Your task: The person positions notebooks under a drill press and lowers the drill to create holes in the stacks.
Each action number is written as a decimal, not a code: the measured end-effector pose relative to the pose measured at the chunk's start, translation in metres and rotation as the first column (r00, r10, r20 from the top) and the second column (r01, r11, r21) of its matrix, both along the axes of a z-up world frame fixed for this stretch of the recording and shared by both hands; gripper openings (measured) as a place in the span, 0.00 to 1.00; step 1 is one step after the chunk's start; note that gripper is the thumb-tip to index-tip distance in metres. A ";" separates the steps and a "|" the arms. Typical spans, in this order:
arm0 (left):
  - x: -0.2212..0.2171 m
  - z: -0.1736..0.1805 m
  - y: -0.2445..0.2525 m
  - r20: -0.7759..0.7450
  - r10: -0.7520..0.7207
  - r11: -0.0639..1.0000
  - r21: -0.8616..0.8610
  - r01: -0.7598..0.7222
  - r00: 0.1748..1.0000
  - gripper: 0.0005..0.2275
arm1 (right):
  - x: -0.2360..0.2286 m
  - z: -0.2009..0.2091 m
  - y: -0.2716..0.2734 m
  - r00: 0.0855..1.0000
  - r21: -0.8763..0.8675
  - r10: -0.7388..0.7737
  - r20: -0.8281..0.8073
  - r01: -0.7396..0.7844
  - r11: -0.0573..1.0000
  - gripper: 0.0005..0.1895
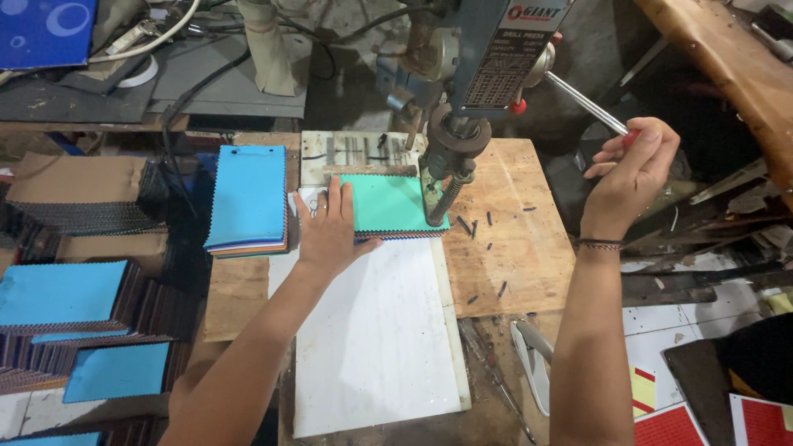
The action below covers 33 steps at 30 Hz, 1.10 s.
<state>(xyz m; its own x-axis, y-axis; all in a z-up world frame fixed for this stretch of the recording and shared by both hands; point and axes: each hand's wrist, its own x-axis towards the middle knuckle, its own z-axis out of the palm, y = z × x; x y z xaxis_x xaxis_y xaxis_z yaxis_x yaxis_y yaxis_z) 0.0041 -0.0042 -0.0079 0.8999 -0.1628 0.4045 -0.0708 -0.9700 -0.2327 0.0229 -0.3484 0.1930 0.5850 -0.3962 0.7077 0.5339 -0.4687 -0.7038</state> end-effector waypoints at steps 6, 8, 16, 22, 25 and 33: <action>0.000 0.000 0.000 -0.023 0.005 1.000 0.003 -0.005 1.000 0.56 | -0.001 -0.002 0.001 1.000 0.023 -0.014 -0.025 0.014 1.000 0.19; 0.000 0.001 0.000 -0.035 0.002 1.000 -0.013 -0.002 0.999 0.56 | 0.001 -0.005 -0.002 1.000 0.009 0.000 -0.003 0.000 1.000 0.19; -0.001 0.000 0.000 -0.030 0.006 1.000 0.002 -0.006 1.000 0.56 | 0.002 -0.008 -0.001 0.999 -0.017 -0.015 0.034 0.015 1.000 0.17; 0.000 -0.002 0.000 -0.024 0.007 1.000 0.010 -0.007 1.000 0.56 | 0.003 -0.011 -0.002 0.998 -0.027 -0.034 0.047 0.035 0.999 0.18; 0.000 -0.002 0.000 -0.014 0.005 1.000 0.009 -0.005 1.000 0.56 | 0.003 -0.012 -0.002 0.998 -0.033 -0.037 0.047 0.039 0.999 0.18; -0.001 0.001 0.000 -0.025 0.005 1.000 0.009 -0.005 1.000 0.56 | 0.003 -0.014 -0.002 0.999 -0.017 -0.042 0.035 0.043 0.999 0.18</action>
